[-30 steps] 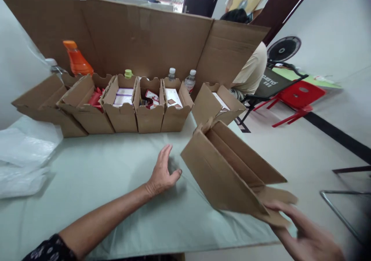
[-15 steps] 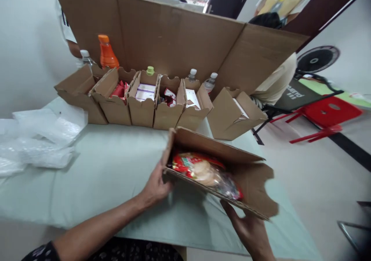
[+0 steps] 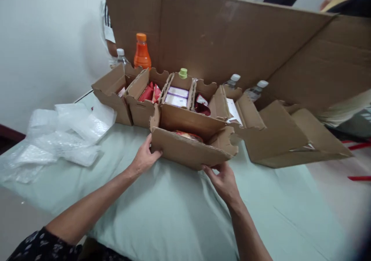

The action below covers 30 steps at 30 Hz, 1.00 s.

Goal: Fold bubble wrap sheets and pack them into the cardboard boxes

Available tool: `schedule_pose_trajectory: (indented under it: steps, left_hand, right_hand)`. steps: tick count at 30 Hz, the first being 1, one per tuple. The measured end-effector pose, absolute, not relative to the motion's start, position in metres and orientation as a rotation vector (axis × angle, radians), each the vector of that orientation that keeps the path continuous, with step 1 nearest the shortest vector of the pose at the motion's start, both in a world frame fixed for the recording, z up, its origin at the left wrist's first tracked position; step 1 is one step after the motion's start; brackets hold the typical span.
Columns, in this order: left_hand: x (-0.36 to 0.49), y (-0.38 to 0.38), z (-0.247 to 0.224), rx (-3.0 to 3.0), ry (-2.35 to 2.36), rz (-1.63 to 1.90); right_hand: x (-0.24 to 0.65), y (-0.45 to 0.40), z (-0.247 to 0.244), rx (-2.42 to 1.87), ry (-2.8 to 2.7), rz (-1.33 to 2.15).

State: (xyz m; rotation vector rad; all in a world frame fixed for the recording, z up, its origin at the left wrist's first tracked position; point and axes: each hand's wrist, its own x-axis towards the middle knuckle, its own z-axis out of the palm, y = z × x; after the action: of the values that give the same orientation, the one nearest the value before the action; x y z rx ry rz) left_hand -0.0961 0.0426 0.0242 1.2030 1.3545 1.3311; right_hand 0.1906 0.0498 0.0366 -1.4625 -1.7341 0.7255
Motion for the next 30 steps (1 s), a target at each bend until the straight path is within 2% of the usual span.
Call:
schedule_pose_trajectory:
  steps: [4,8,10,12,16,20,26,30]
  left_hand:
    - [-0.093,0.042,0.02,1.276,1.308,1.329]
    - [-0.114,0.016,0.018,1.37,1.476,1.25]
    - [-0.129,-0.009,0.017,1.437,1.549,1.151]
    - [-0.143,-0.039,0.011,1.5,1.574,1.095]
    - [-0.156,-0.089,-0.009,1.612,1.565,1.19]
    - [-0.153,-0.107,-0.024,1.775,1.497,1.263]
    - [-0.151,-0.101,-0.028,1.755,1.495,1.356]
    - [-0.151,-0.099,-0.032,1.754,1.469,1.381]
  right_hand:
    - [0.198,0.044,0.033,-1.617,-1.715,0.726]
    - [0.215,0.02,0.023,-1.861,-1.765,0.468]
    - [0.216,0.002,0.021,-1.873,-1.82,0.389]
    - [0.202,-0.015,0.022,-1.749,-1.955,0.457]
    - [0.118,-0.025,0.037,-1.198,-2.206,0.645]
    - [-0.006,0.004,0.057,-0.793,-2.349,0.641]
    - [-0.164,0.055,0.062,-0.754,-2.644,0.666]
    - [-0.2,0.07,0.053,-0.873,-2.672,0.726]
